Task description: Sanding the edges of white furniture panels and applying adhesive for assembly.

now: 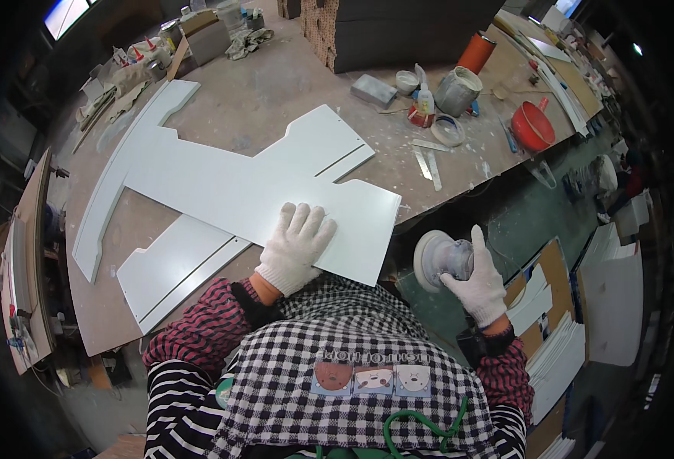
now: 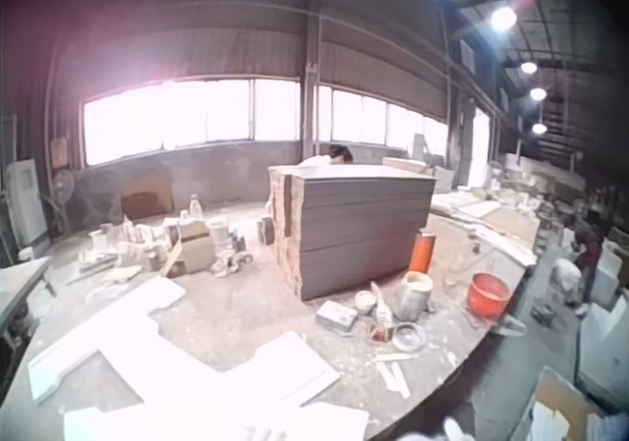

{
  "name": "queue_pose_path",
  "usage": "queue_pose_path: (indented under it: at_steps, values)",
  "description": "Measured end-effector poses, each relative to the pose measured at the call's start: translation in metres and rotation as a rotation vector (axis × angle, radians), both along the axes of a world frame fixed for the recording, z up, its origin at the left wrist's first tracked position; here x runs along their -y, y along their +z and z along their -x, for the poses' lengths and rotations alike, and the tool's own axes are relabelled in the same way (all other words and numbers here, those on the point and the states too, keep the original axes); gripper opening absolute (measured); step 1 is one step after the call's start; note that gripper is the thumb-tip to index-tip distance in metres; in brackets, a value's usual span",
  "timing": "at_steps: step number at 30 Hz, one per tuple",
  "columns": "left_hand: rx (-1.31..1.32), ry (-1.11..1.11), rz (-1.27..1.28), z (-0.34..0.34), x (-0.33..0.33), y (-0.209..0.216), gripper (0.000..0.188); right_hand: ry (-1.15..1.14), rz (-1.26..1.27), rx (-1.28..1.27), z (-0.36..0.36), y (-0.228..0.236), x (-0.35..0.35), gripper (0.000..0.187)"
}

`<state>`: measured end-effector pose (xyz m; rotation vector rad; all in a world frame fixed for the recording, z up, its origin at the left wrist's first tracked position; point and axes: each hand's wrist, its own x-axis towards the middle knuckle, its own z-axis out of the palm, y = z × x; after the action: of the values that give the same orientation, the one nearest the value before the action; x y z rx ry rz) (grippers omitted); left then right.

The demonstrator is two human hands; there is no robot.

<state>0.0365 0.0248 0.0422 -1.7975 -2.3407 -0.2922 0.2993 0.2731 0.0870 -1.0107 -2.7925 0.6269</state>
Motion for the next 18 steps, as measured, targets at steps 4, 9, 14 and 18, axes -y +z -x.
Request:
queue_pose_path:
  at_steps: [4,9,14,18]
  values:
    - [0.011,-0.026,-0.044,0.004,-0.002,-0.002,0.067,0.029,-0.021,-0.029,-0.002,-0.001,0.001,0.111]
    - [0.195,-0.070,0.168,0.020,-0.010,0.036,0.060,-0.050,0.049,-0.075,-0.004,0.012,0.005,0.111]
    - [0.237,-0.100,0.283,0.057,-0.047,0.077,0.046,-0.037,-0.058,-0.268,-0.007,0.016,0.000,0.110]
    - [0.249,-0.114,0.425,0.072,-0.071,0.112,0.053,-0.011,-0.103,-0.327,-0.005,0.033,-0.002,0.110]
